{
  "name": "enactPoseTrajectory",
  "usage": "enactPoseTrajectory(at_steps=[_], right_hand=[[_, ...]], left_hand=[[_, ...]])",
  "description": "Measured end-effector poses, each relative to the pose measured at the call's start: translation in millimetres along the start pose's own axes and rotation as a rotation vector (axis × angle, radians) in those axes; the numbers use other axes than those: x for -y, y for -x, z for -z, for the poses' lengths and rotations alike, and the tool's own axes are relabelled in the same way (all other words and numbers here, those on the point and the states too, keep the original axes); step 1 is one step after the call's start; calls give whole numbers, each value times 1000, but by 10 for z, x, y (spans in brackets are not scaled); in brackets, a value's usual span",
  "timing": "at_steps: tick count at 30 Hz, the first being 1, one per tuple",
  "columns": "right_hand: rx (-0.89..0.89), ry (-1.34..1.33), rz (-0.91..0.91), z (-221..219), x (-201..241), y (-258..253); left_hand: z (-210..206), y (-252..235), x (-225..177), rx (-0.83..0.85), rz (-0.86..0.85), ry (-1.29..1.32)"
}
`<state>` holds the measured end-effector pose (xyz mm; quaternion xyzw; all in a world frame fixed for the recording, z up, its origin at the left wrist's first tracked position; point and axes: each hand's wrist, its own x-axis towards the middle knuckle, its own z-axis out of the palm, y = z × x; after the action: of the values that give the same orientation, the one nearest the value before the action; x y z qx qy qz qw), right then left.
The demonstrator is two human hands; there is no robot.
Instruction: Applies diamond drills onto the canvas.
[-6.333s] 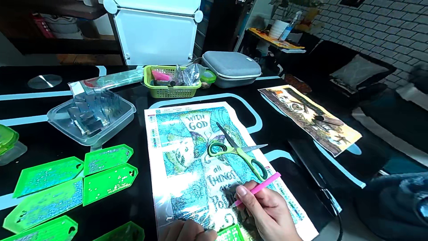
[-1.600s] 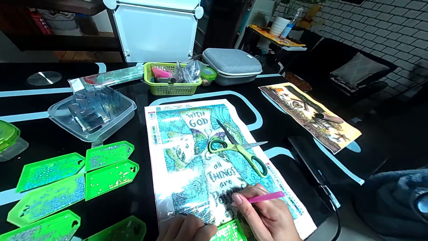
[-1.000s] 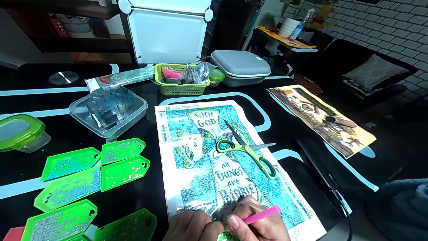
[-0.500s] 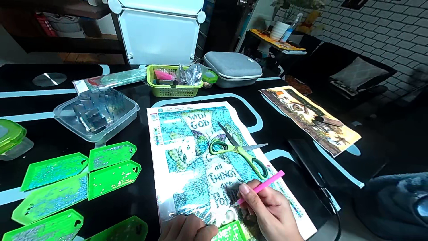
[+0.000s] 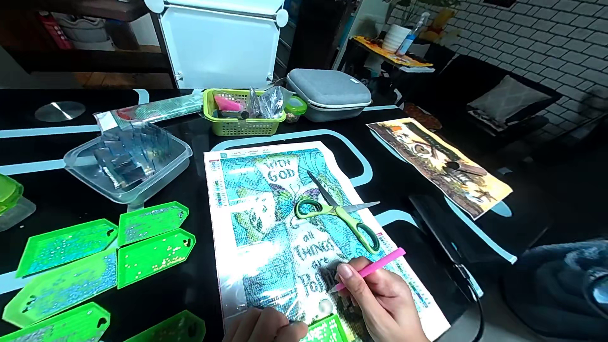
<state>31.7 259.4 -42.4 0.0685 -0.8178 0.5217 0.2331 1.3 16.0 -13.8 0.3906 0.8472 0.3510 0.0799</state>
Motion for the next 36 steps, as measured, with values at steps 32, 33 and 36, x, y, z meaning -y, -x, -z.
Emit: enactPoseTrajectory(at_steps=[32, 33, 36], right_hand=[[155, -3, 37, -9, 186, 170], [157, -3, 38, -9, 188, 175], [150, -1, 33, -7, 194, 182]], left_hand=[[-12, 6, 12, -14, -11, -9], [-11, 5, 11, -13, -12, -10], [-14, 5, 12, -11, -13, -12]])
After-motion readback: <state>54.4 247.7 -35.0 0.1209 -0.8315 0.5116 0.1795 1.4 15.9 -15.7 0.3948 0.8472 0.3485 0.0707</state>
